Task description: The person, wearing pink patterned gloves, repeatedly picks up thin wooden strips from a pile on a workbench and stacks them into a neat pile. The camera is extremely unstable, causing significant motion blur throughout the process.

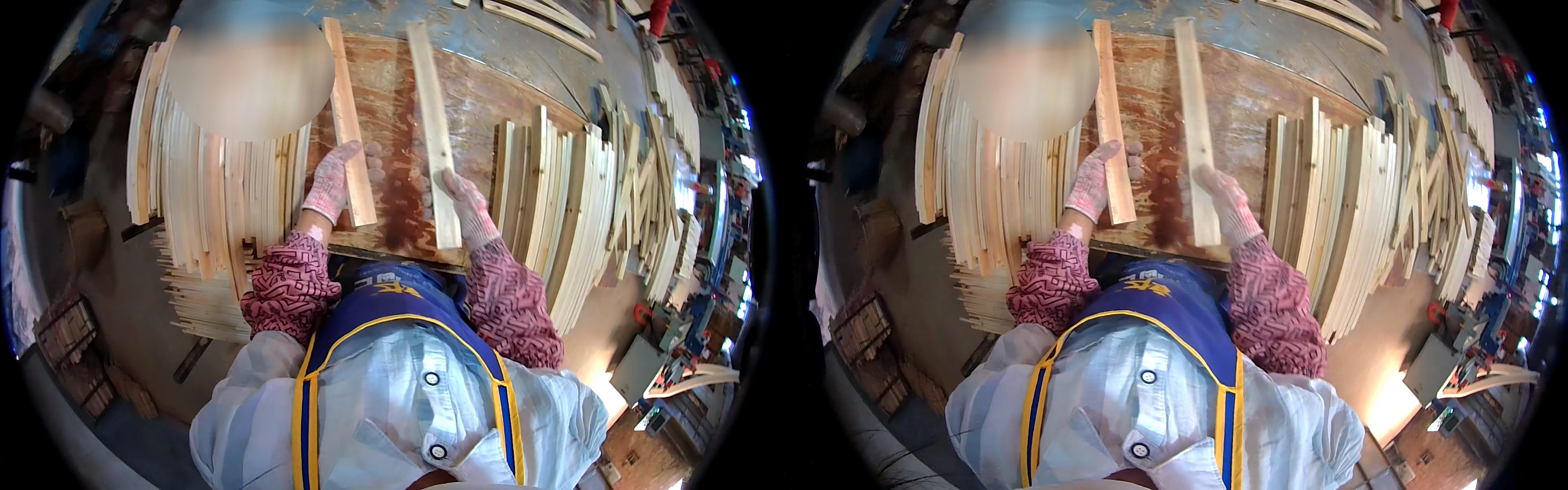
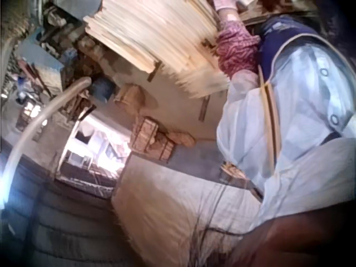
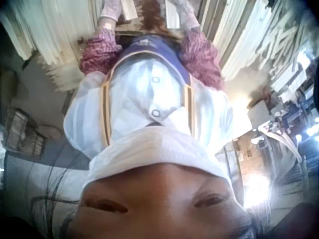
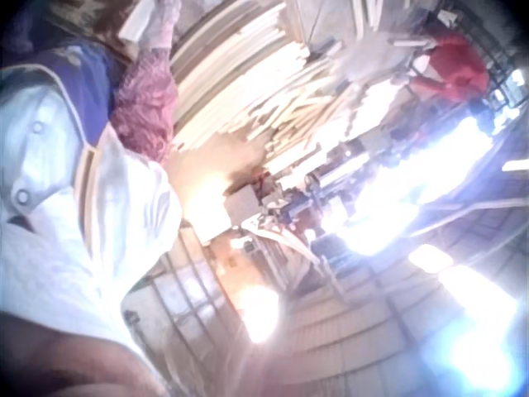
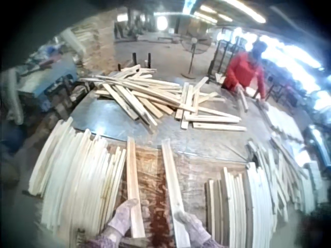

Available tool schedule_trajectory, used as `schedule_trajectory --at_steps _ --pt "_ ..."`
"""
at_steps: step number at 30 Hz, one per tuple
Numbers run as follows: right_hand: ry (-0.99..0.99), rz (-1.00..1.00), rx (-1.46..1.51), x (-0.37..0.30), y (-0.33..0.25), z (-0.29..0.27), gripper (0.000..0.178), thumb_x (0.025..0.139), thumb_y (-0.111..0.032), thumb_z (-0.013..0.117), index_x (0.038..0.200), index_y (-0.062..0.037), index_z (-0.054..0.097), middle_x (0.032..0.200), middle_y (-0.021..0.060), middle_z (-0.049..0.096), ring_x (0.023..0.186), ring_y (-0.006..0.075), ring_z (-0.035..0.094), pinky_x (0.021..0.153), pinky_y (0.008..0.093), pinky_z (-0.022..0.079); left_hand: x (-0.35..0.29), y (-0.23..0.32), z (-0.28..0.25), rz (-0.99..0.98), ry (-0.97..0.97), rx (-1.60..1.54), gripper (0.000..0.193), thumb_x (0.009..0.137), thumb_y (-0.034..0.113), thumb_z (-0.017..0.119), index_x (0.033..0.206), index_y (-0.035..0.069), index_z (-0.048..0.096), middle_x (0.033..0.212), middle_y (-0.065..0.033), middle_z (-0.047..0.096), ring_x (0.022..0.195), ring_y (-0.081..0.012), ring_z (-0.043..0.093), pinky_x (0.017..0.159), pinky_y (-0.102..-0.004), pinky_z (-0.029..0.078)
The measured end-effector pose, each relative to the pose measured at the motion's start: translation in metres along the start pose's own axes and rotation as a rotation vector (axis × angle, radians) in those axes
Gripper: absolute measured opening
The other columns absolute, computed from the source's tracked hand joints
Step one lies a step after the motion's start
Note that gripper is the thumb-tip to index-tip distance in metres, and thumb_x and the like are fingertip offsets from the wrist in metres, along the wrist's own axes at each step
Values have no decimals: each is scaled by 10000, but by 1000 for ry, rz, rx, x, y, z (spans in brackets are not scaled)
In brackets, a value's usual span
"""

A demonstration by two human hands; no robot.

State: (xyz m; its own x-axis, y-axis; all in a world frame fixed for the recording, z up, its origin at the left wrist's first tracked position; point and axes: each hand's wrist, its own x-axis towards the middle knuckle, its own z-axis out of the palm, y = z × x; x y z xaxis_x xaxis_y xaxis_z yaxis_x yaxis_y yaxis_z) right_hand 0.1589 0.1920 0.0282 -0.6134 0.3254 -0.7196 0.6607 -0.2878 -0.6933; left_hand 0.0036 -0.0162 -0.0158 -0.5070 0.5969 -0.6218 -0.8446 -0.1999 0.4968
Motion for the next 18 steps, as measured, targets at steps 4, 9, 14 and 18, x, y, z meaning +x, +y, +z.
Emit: schedule_trajectory --at_steps 4,9,14,18 --pt "-485 82 843 28 31 10 601 957 -575 523 1226 -41 583 909 95 677 725 214 662 589 401 574 0 -1 1 -65 8 70 432 932 317 603 1158 -51 614 862 -148 680 743 -258 683 716 -377 587" --pt "-193 -133 38 49 30 32 436 988 -412 521 1208 -41 587 966 131 687 794 258 666 683 391 571 7 -25 -10 -2 29 159 416 944 287 603 1203 -38 589 949 -152 674 771 -267 679 694 -393 599" --pt "-383 -370 -1023 66 -28 70 417 925 -392 617 1180 -64 653 1099 171 684 1042 328 648 882 407 519 26 -32 -1 20 295 540 647 783 466 762 1286 90 606 1196 -124 661 1090 -272 617 999 -352 430" --pt "-192 -532 -808 138 -69 31 427 907 -390 660 1210 -89 668 1175 176 644 1076 358 618 927 422 496 34 -33 -4 237 503 1187 504 773 317 705 1230 125 614 1365 -153 516 1208 -347 519 1014 -421 439"
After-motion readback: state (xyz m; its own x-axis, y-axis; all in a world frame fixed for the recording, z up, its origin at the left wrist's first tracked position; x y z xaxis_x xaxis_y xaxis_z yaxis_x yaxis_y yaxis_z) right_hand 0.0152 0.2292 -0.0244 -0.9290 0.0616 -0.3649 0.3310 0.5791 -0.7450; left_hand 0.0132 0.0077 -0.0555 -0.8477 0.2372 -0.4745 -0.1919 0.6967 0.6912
